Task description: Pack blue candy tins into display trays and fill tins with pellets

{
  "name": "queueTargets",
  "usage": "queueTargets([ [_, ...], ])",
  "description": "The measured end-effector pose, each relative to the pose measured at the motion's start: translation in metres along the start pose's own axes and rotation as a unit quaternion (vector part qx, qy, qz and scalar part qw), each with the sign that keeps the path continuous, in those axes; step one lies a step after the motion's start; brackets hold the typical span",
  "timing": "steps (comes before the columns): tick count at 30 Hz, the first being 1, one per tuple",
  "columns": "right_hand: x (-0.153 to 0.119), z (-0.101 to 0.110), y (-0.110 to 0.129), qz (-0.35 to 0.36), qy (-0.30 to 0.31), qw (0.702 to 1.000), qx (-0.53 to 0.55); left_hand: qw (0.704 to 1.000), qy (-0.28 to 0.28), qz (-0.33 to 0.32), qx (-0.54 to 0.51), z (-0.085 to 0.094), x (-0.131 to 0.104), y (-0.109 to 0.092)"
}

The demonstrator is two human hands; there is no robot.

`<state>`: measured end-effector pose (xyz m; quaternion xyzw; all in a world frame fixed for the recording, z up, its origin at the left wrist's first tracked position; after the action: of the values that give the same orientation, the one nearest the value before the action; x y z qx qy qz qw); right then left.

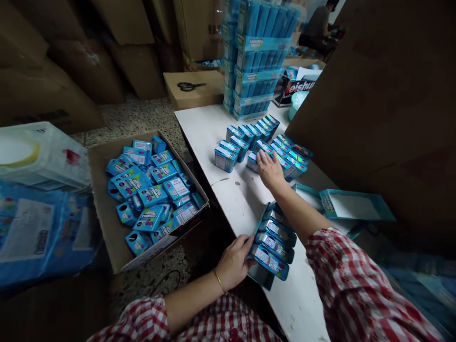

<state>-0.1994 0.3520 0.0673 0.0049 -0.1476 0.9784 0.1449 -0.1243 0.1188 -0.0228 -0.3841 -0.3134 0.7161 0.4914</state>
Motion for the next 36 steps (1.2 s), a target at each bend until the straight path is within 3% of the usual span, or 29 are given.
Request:
queueTargets([
  [3, 0.0, 0.014, 0.01, 0.005, 0.004, 0.999, 0.047, 1.0, -0.001, 0.006, 0.006, 0.001, 0.002, -0.001],
  [6, -0.028, 0.057, 0.003, -0.048, -0.082, 0.988, 0.125, 1.0, 0.009, -0.004, 0.01, 0.005, 0.002, -0.005],
  [9, -0.099, 0.123, 0.014, -0.036, -0.219, 0.953, 0.206, 1.0, 0.015, -0.019, -0.018, 0.012, 0.0, -0.005],
  [11, -0.158, 0.162, 0.035, -0.021, -0.267, 0.932, 0.243, 0.998, 0.009, -0.012, -0.066, 0.017, -0.002, 0.001],
  [14, -0.232, 0.188, 0.078, -0.04, -0.283, 0.919, 0.271, 0.992, 0.01, -0.01, -0.126, 0.019, -0.006, 0.009],
  [17, -0.268, 0.171, 0.124, -0.055, -0.27, 0.927, 0.256, 0.987, 0.021, 0.005, -0.159, 0.016, -0.009, 0.014],
  [21, -0.264, 0.124, 0.162, -0.056, -0.212, 0.964, 0.153, 0.972, 0.065, 0.069, -0.215, 0.008, -0.012, 0.023],
  [24, -0.258, 0.101, 0.172, -0.065, -0.147, 0.984, 0.08, 0.968, 0.065, 0.073, -0.231, 0.01, -0.015, 0.023],
  [30, -0.262, 0.09, 0.179, -0.096, -0.083, 0.991, 0.042, 0.967, 0.053, 0.069, -0.241, 0.012, -0.022, 0.025],
  [33, -0.25, 0.08, 0.19, -0.099, -0.083, 0.99, 0.061, 0.961, 0.022, 0.086, -0.262, 0.018, -0.017, 0.031],
  [36, -0.239, 0.073, 0.199, -0.09, -0.126, 0.981, 0.117, 0.942, -0.025, 0.097, -0.32, 0.034, 0.002, 0.031],
])
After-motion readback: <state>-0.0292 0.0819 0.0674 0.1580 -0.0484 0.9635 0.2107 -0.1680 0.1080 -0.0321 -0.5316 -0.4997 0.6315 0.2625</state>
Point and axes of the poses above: each hand's wrist, its own x-axis towards the middle knuckle, its own z-axis out of the back of the hand, y = z × x, the point moved 8 cm from there along x, towards the middle knuckle, and after that the axes turned 15 degrees about z, right-handed, at the moved point
